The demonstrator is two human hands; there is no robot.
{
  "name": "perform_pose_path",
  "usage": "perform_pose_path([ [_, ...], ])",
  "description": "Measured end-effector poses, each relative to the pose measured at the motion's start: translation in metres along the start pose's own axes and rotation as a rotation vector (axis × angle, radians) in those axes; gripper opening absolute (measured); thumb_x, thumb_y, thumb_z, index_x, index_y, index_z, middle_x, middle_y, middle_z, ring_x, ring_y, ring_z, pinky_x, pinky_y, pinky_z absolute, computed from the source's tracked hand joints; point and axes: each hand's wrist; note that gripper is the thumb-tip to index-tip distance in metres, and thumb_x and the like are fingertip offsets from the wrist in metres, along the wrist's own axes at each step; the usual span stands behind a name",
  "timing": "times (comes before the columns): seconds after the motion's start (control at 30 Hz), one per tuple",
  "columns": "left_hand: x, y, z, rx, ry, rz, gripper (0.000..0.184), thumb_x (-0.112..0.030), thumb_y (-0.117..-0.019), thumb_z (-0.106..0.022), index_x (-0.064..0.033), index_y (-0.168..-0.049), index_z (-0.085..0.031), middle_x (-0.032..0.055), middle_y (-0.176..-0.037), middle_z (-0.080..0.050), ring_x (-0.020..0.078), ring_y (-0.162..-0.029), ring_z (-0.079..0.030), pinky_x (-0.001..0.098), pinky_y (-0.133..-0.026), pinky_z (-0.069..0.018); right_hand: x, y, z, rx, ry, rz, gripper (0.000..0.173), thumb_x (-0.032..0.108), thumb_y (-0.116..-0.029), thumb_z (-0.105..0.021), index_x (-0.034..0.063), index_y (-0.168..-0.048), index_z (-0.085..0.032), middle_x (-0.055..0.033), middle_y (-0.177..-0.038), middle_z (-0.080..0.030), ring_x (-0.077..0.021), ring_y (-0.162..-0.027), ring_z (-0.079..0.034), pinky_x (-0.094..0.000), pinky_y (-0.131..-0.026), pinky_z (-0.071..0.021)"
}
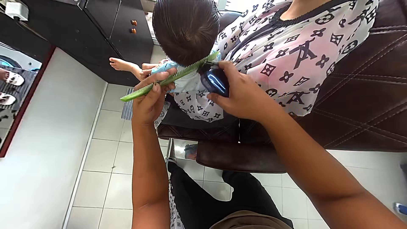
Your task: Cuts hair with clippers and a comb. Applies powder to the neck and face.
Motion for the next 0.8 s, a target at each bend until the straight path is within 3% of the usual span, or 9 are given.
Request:
perform_pose_path([
  [0.17,0.010,0.003,0.012,-0.090,-0.055,0.172,0.028,-0.029,-0.1054,-0.055,-0.0135,-0.126,-0.068,0.0029,-0.130,-0.068,0.0110,-0.104,-0.069,0.0268,-0.085,-0.0578,-0.007,0.009,0.015,0.006,-0.015,-0.085,0.065,0.038,-0.0932,-0.070,0.0080,-0.145,-0.045,-0.0113,-0.112,-0.069,-0.0238,-0.095,-0.070,-0.0490,-0.082,-0.0582],
  [0.23,0.011,-0.004,0.012,-0.130,-0.024,0.137,0.029,-0.027,-0.1066,-0.052,-0.0118,-0.129,-0.064,0.0043,-0.131,-0.067,0.0111,-0.101,-0.068,0.0267,-0.084,-0.0571,-0.015,0.005,0.023,0.016,-0.056,-0.158,0.065,0.044,-0.0932,-0.069,0.0095,-0.143,-0.044,-0.0090,-0.111,-0.068,-0.0194,-0.094,-0.069,-0.0447,-0.083,-0.0578],
  [0.33,0.000,-0.014,0.004,-0.083,0.039,0.044,0.029,-0.030,-0.1062,-0.053,-0.0164,-0.129,-0.065,0.0037,-0.132,-0.068,0.0098,-0.100,-0.068,0.0259,-0.084,-0.0554,-0.016,0.001,0.028,0.024,-0.113,-0.200,0.064,0.045,-0.0926,-0.069,0.0114,-0.141,-0.044,-0.0055,-0.107,-0.067,-0.0135,-0.084,-0.070,-0.0378,-0.074,-0.0606],
  [0.43,-0.008,-0.015,0.001,-0.009,0.061,-0.011,0.027,-0.032,-0.1045,-0.057,-0.0177,-0.125,-0.068,0.0037,-0.132,-0.067,0.0120,-0.107,-0.067,0.0273,-0.088,-0.0553,0.003,0.005,0.023,0.023,-0.085,-0.129,0.064,0.044,-0.0918,-0.070,0.0109,-0.141,-0.046,-0.0049,-0.107,-0.068,-0.0146,-0.088,-0.069,-0.0401,-0.077,-0.0594],
  [0.53,-0.007,-0.008,0.007,-0.015,0.027,0.054,0.028,-0.032,-0.1032,-0.060,-0.0147,-0.122,-0.070,0.0046,-0.133,-0.065,0.0127,-0.106,-0.066,0.0266,-0.085,-0.0561,0.016,0.010,0.022,0.038,-0.006,-0.042,0.066,0.045,-0.0936,-0.068,0.0103,-0.144,-0.045,-0.0043,-0.112,-0.068,-0.0134,-0.095,-0.069,-0.0371,-0.083,-0.0587],
  [0.63,0.004,-0.006,0.017,-0.102,-0.060,0.183,0.026,-0.025,-0.1052,-0.054,-0.0107,-0.125,-0.065,0.0050,-0.130,-0.068,0.0126,-0.097,-0.070,0.0268,-0.078,-0.0597,0.002,0.008,0.034,0.048,-0.016,-0.111,0.063,0.047,-0.0932,-0.067,0.0128,-0.142,-0.047,-0.0044,-0.109,-0.069,-0.0145,-0.091,-0.069,-0.0405,-0.079,-0.0593],
  [0.7,0.006,-0.010,0.015,-0.129,-0.040,0.151,0.027,-0.023,-0.1076,-0.049,-0.0110,-0.128,-0.062,0.0045,-0.126,-0.070,0.0105,-0.094,-0.070,0.0260,-0.079,-0.0577,-0.005,0.005,0.042,0.057,-0.064,-0.184,0.064,0.047,-0.0928,-0.068,0.0122,-0.142,-0.046,-0.0057,-0.111,-0.067,-0.0138,-0.091,-0.069,-0.0392,-0.079,-0.0591],
  [0.8,-0.001,-0.020,0.009,-0.065,0.043,0.036,0.030,-0.029,-0.1078,-0.050,-0.0152,-0.130,-0.065,0.0037,-0.131,-0.070,0.0095,-0.101,-0.070,0.0251,-0.084,-0.0572,-0.001,0.002,0.044,0.062,-0.102,-0.215,0.062,0.048,-0.0923,-0.069,0.0130,-0.139,-0.047,-0.0040,-0.110,-0.067,-0.0114,-0.088,-0.069,-0.0351,-0.077,-0.0599],
])
Point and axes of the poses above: each hand's wrist, its own y-axis away from the middle knuckle, its own z-axis out of the back of the hand, x = y × z
